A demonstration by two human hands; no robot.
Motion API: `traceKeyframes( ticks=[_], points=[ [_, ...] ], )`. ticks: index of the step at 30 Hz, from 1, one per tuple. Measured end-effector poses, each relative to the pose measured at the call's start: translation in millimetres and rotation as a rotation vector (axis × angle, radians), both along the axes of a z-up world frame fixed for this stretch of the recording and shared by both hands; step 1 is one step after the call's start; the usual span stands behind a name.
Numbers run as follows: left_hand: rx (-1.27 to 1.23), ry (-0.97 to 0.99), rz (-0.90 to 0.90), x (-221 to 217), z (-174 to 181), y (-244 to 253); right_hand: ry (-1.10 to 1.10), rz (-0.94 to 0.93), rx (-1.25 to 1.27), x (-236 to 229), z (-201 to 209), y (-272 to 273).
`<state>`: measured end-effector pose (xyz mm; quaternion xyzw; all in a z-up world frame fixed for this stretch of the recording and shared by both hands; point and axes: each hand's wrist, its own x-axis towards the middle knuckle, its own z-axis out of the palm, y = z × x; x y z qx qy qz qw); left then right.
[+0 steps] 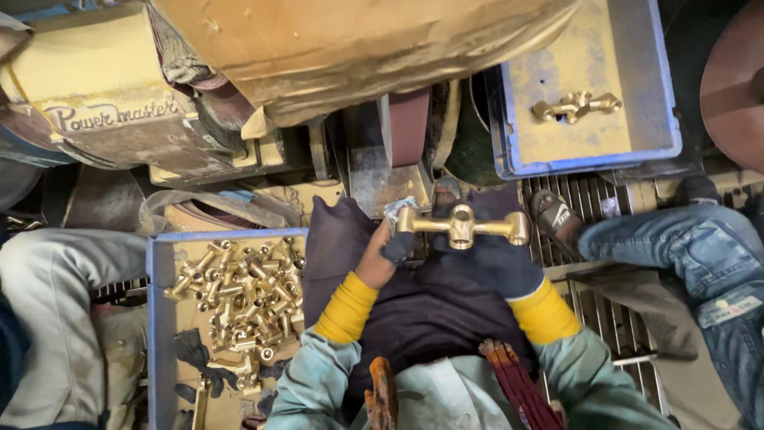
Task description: The person sits on the floor and uses a belt sander to smooth brass-colored metal parts. They pick up each part from a blue bin, press it against the moving belt, rotate it to sand different surfaces, and place the finished part into a second blue bin.
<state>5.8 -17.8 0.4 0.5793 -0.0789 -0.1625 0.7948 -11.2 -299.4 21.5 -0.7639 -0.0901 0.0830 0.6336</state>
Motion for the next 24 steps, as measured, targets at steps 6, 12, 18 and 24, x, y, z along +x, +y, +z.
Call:
traceKeyframes(
  ticks=[6, 12, 18, 24],
  points=[
    [0.201, -0.052, -0.067, 22, -27, -9, -0.415, -0.124, -0.251, 33, -17, 37],
    [0.198, -0.025, -0.001, 75, -68, -20, -0.259, -0.083, 0.013, 107, -40, 48],
    [0.164, 0.298, 0.124, 86, -111, -46, 0.423, -0.218, 0.591, 149, -60, 54],
    [0.123, 0.350, 0.267, 85, -177, -61, 0.455, -0.278, 0.482, 165, -61, 63]
  ],
)
